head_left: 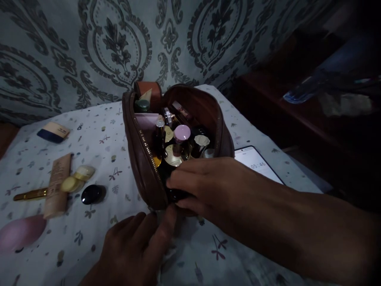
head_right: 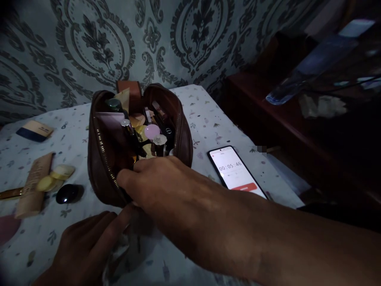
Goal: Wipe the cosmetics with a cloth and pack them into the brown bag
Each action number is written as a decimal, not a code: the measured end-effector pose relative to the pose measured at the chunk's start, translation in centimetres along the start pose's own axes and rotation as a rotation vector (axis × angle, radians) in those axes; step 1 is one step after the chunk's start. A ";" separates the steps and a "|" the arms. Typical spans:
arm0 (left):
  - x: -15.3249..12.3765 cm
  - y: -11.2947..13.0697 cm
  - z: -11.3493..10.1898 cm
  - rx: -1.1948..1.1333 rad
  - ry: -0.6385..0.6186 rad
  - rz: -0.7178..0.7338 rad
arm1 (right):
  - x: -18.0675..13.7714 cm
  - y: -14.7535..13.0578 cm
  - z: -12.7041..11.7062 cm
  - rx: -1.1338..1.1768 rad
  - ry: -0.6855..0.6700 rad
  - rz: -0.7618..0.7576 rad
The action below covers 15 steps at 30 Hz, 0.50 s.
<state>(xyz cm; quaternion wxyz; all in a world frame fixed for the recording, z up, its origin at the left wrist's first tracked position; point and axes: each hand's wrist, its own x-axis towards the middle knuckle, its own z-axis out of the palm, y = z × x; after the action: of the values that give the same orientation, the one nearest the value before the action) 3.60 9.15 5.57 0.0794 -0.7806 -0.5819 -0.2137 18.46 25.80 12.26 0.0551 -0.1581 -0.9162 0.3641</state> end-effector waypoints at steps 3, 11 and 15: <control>0.1 0.0 0.1 0.003 0.015 0.003 | 0.1 0.5 0.6 0.025 -0.068 -0.092; 0.1 -0.3 -0.2 -0.005 -0.009 0.042 | 0.8 0.7 1.4 0.086 -0.077 -0.084; -0.3 -0.3 0.2 -0.014 0.000 0.044 | 0.6 -0.1 0.2 0.105 -0.083 0.025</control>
<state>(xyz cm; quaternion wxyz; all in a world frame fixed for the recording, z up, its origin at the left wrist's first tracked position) 3.31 9.00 5.24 0.0787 -0.7939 -0.5630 -0.2158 17.79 25.82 12.19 0.0207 -0.1512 -0.8954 0.4184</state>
